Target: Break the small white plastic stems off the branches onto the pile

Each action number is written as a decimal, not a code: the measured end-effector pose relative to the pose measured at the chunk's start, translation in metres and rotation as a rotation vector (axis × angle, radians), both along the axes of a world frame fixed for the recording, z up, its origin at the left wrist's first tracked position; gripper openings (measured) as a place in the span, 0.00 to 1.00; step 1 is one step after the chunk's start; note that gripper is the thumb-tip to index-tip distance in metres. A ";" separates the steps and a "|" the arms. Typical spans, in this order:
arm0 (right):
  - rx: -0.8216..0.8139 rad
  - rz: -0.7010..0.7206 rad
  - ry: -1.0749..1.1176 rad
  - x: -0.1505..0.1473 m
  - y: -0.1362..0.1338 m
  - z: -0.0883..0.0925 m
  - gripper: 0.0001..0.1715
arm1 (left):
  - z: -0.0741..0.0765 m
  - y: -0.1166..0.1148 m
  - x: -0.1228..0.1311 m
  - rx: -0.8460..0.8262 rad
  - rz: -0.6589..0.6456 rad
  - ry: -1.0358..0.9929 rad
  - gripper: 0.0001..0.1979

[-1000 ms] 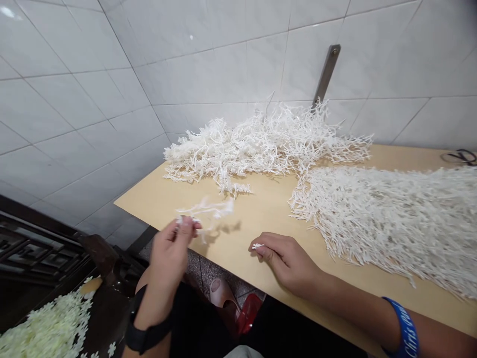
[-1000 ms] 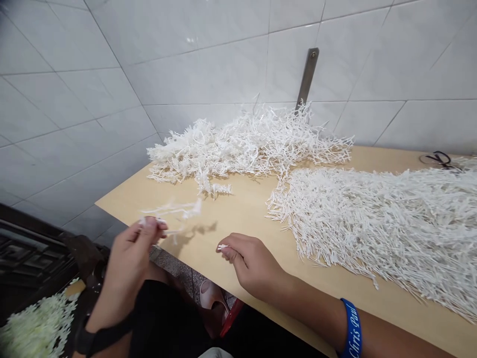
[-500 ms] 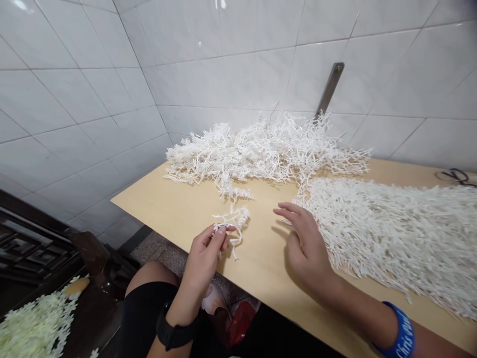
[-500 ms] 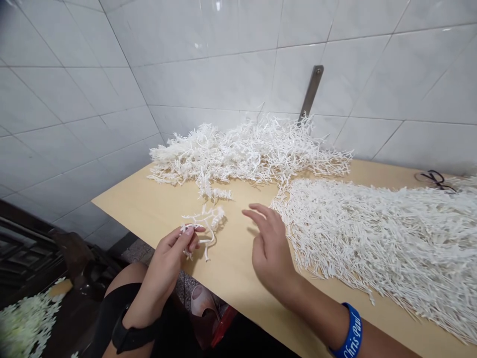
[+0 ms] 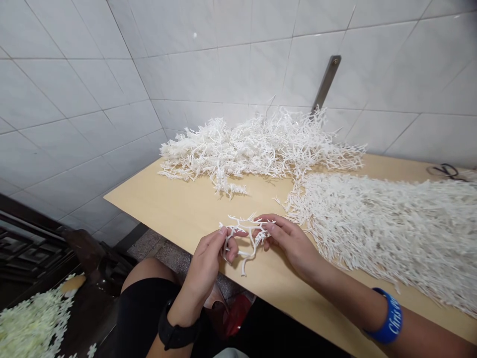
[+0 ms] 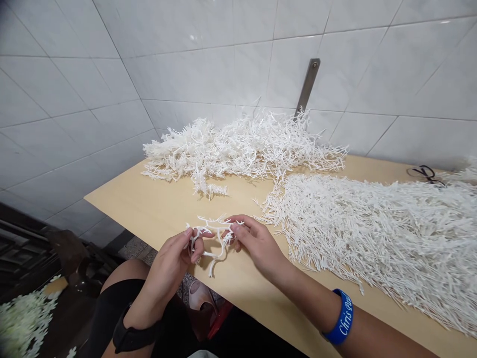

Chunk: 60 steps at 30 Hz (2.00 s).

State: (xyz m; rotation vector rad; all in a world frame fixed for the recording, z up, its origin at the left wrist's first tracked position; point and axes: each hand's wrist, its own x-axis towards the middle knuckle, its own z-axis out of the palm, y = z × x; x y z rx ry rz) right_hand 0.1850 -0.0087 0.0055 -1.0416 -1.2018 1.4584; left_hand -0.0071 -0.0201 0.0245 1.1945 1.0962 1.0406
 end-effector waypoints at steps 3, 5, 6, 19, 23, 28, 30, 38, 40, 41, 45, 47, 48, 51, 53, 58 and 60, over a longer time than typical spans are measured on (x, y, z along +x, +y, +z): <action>-0.066 0.035 0.155 0.002 0.001 0.001 0.22 | 0.000 0.001 0.001 -0.004 0.047 0.010 0.24; -0.121 0.098 0.197 0.003 0.001 0.003 0.21 | 0.001 0.001 0.001 -0.011 0.082 0.016 0.26; -0.149 0.125 0.204 0.003 0.001 0.004 0.21 | 0.001 0.001 0.002 -0.014 0.097 0.012 0.27; -0.176 0.256 -0.073 -0.002 -0.003 0.017 0.19 | 0.001 0.002 0.000 -0.001 0.227 -0.127 0.25; -0.176 0.281 -0.121 0.000 -0.003 0.017 0.16 | 0.001 0.005 -0.010 0.011 0.321 -0.166 0.22; -0.178 0.297 -0.140 0.002 0.001 0.012 0.16 | 0.003 0.012 -0.030 0.082 0.419 -0.194 0.16; -0.150 0.314 -0.158 0.001 0.001 0.010 0.15 | 0.004 0.014 -0.036 0.098 0.445 -0.206 0.16; 0.034 0.383 -0.342 -0.006 -0.011 0.017 0.06 | 0.003 0.003 -0.031 0.131 0.295 -0.174 0.18; 0.033 0.429 -0.343 -0.007 -0.012 0.017 0.07 | 0.001 0.000 -0.025 0.134 0.242 -0.190 0.18; 0.032 0.437 -0.328 -0.007 -0.012 0.016 0.09 | 0.001 -0.001 -0.022 0.136 0.227 -0.211 0.18; -0.026 0.334 -0.116 -0.004 -0.010 0.004 0.25 | 0.003 -0.003 -0.014 0.128 0.206 -0.374 0.17; -0.051 0.256 -0.039 -0.002 -0.008 -0.001 0.33 | 0.008 -0.003 -0.013 0.103 0.195 -0.480 0.17; -0.050 0.223 -0.024 -0.001 -0.007 -0.002 0.33 | 0.010 -0.004 -0.013 0.087 0.193 -0.529 0.16; -0.040 0.225 0.014 0.001 -0.006 -0.001 0.27 | 0.016 -0.006 -0.013 0.019 0.178 -0.653 0.15; -0.028 0.276 0.013 0.001 -0.007 0.001 0.23 | 0.019 -0.007 -0.013 -0.032 0.161 -0.719 0.14; 0.060 0.345 -0.084 0.001 -0.009 0.002 0.25 | 0.021 -0.007 -0.009 -0.137 0.196 -0.839 0.16; 0.056 0.385 -0.046 0.000 -0.009 0.002 0.23 | 0.021 -0.007 -0.007 -0.174 0.234 -0.854 0.17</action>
